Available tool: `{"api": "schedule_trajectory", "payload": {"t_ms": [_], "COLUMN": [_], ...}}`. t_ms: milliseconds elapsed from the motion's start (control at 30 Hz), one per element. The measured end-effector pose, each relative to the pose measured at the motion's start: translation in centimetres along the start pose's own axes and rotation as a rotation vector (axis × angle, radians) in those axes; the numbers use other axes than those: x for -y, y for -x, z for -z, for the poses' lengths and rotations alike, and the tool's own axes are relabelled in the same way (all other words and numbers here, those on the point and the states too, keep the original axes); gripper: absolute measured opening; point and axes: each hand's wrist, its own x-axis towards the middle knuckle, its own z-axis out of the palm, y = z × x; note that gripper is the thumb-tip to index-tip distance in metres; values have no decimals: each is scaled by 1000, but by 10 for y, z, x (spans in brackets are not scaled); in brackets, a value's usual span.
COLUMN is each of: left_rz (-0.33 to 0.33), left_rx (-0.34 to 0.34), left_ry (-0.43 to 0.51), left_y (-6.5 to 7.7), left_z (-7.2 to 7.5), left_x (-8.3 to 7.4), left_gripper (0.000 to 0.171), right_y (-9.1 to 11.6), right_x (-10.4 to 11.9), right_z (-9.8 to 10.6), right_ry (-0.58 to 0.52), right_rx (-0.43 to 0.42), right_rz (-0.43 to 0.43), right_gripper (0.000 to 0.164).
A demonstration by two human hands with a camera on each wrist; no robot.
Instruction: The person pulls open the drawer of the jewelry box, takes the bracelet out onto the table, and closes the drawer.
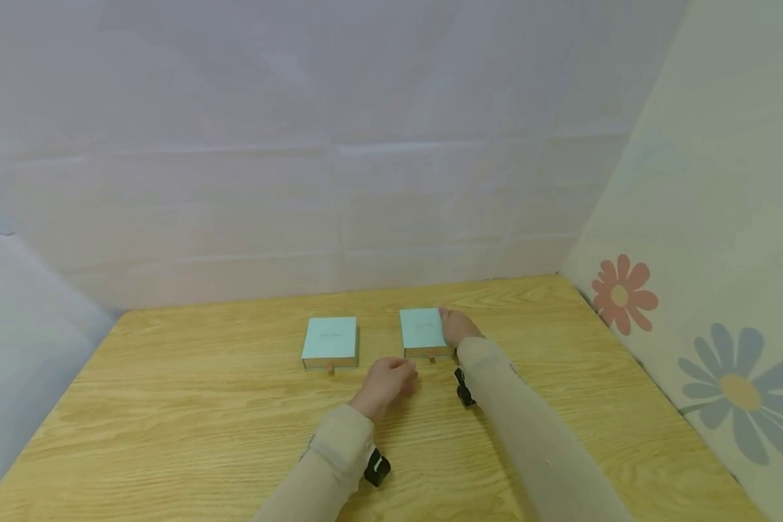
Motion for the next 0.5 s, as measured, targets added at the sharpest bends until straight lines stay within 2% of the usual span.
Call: {"api": "schedule_trajectory", "payload": {"t_ms": [100,200,500], "left_rz": [15,22,112], "left_rx": [13,25,13], "left_ry": [93,133,240], "left_y": [-3,-5,-18], "left_z": [-2,-5,-19], "left_x": [2,1,3], "left_gripper": [45,44,41], "right_y": [0,1,4], "right_x": [0,0,3], "right_z": [1,2,2], "right_ry": [10,13,-5], "right_rx": [-7,-9,-5], "right_rz": [8,10,-16], "right_gripper": [63,64,63]}}
